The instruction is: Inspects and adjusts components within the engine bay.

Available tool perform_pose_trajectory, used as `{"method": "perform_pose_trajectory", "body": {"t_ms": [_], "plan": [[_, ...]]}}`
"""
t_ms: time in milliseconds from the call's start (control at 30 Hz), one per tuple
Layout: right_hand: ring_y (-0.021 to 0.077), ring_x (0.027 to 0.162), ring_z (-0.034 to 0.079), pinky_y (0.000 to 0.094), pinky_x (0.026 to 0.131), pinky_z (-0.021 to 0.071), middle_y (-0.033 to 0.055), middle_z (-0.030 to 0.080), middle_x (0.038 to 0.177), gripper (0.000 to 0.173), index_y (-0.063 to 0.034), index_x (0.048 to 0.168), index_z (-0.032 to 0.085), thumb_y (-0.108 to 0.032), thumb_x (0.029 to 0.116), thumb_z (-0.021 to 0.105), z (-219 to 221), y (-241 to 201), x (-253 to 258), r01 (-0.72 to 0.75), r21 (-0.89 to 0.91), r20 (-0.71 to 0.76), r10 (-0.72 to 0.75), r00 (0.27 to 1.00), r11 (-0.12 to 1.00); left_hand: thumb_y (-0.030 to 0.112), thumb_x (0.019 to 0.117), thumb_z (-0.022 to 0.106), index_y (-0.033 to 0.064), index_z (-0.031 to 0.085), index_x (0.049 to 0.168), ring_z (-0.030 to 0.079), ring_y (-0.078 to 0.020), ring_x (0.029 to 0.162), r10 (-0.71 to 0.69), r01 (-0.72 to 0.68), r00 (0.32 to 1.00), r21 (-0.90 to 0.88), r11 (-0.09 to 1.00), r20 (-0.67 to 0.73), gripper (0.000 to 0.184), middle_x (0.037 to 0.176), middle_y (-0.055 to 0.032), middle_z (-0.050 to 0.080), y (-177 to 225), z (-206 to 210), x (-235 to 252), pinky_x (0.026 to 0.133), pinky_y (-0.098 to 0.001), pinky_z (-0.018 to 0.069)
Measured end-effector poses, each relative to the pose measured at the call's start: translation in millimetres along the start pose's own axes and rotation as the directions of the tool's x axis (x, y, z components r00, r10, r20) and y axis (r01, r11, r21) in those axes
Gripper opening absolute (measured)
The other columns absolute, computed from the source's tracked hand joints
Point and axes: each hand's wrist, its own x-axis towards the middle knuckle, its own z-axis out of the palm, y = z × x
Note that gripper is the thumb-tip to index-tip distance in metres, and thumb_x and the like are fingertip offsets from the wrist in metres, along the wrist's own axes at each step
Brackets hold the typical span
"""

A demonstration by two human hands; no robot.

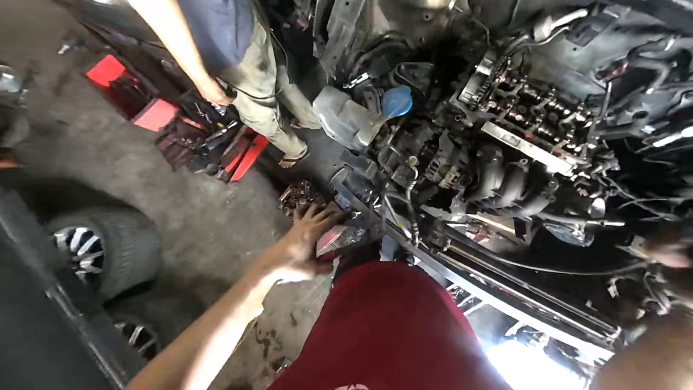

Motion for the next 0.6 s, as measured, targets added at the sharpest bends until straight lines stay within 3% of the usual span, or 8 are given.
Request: {"method": "perform_pose_trajectory", "body": {"t_ms": [67, 133, 233, 300, 367, 467, 600], "plan": [[-0.0022, 0.050, 0.052, 0.0155, 0.046, 0.0469, -0.0121, 0.061, 0.069, 0.021, -0.0224, 0.114, 0.063, -0.026, 0.1013, 0.047, 54.4, -0.4, 2.8, -0.146, -0.218, 0.179, 0.187, 0.966, 0.965, 0.046, 0.0637, 0.079, 0.0118, 0.056, 0.145, 0.052, -0.0345, 0.134, -0.032, 0.030, 0.999, -0.119, 0.992, -0.017, 0.091, 0.137, -0.0082, 0.064, -13.9, 8.8, -16.8, 0.112, -0.0712, 0.0245], [-0.0009, 0.052, 0.048, 0.0158, 0.048, 0.0436, -0.0073, 0.056, 0.072, 0.030, -0.0107, 0.132, 0.054, -0.014, 0.1044, 0.042, 103.2, 16.0, 11.6, -0.258, -0.419, 0.339, 0.414, 0.845, 0.870, 0.054, 0.0646, 0.075, 0.0102, 0.057, 0.144, 0.054, -0.0319, 0.131, -0.059, 0.054, 0.998, -0.182, 0.982, -0.022, 0.092, 0.134, -0.0063, 0.066, -21.8, 14.1, -32.0, 0.112, -0.0693, 0.0256], [0.0003, 0.050, 0.046, 0.0149, 0.044, 0.0381, -0.0031, 0.055, 0.071, 0.024, -0.0082, 0.128, 0.051, -0.015, 0.1115, 0.034, 142.6, 63.1, 33.2, -0.472, -0.535, 0.393, 0.701, 0.595, 0.701, 0.053, 0.0644, 0.075, 0.0105, 0.059, 0.142, 0.055, -0.0273, 0.129, -0.076, 0.064, 0.996, -0.262, 0.963, -0.036, 0.090, 0.131, -0.0029, 0.068, -23.7, 15.0, -47.4, 0.114, -0.0665, 0.0243], [0.0016, 0.050, 0.045, 0.0155, 0.043, 0.0370, -0.0018, 0.057, 0.075, 0.024, -0.0087, 0.126, 0.052, -0.018, 0.1127, 0.035, 152.8, 93.5, 43.3, -0.573, -0.555, 0.360, 0.795, 0.489, 0.603, 0.047, 0.0642, 0.076, 0.0124, 0.059, 0.143, 0.054, -0.0243, 0.128, -0.085, 0.064, 0.995, -0.321, 0.945, -0.050, 0.088, 0.131, -0.0005, 0.067, -18.3, 14.4, -55.8, 0.113, -0.0632, 0.0260], [0.0029, 0.049, 0.045, 0.0167, 0.042, 0.0371, -0.0010, 0.058, 0.076, 0.023, -0.0096, 0.124, 0.053, -0.019, 0.1124, 0.036, 156.8, 117.3, 46.9, -0.640, -0.532, 0.332, 0.832, 0.444, 0.554, 0.047, 0.0638, 0.078, 0.0139, 0.058, 0.144, 0.053, -0.0204, 0.129, -0.112, 0.073, 0.991, -0.408, 0.910, -0.075, 0.089, 0.132, 0.0013, 0.066, -8.5, 16.4, -64.9, 0.113, -0.0575, 0.0302], [0.0028, 0.044, 0.043, 0.0167, 0.039, 0.0373, -0.0013, 0.056, 0.070, 0.024, -0.0102, 0.118, 0.053, -0.020, 0.1125, 0.032, 157.8, 141.3, 54.5, -0.694, -0.488, 0.370, 0.846, 0.384, 0.529, 0.059, 0.0705, 0.077, 0.0125, 0.055, 0.146, 0.053, -0.0158, 0.131, -0.173, 0.045, 0.970, -0.574, 0.818, -0.171, 0.091, 0.138, -0.0006, 0.063, 12.0, 31.7, -80.8, 0.114, -0.0445, 0.0415], [0.0012, 0.044, 0.039, 0.0153, 0.038, 0.0337, -0.0012, 0.058, 0.073, 0.028, -0.0100, 0.120, 0.056, -0.022, 0.1125, 0.031, 165.7, 161.8, 57.9, -0.661, -0.568, 0.405, 0.865, 0.295, 0.491, 0.056, 0.0732, 0.082, 0.0042, 0.050, 0.147, 0.058, -0.0206, 0.128, -0.272, -0.128, 0.894, -0.785, 0.606, -0.356, 0.095, 0.144, -0.0092, 0.058, 57.7, 80.9, -102.5, 0.108, -0.0399, 0.0512]]}}
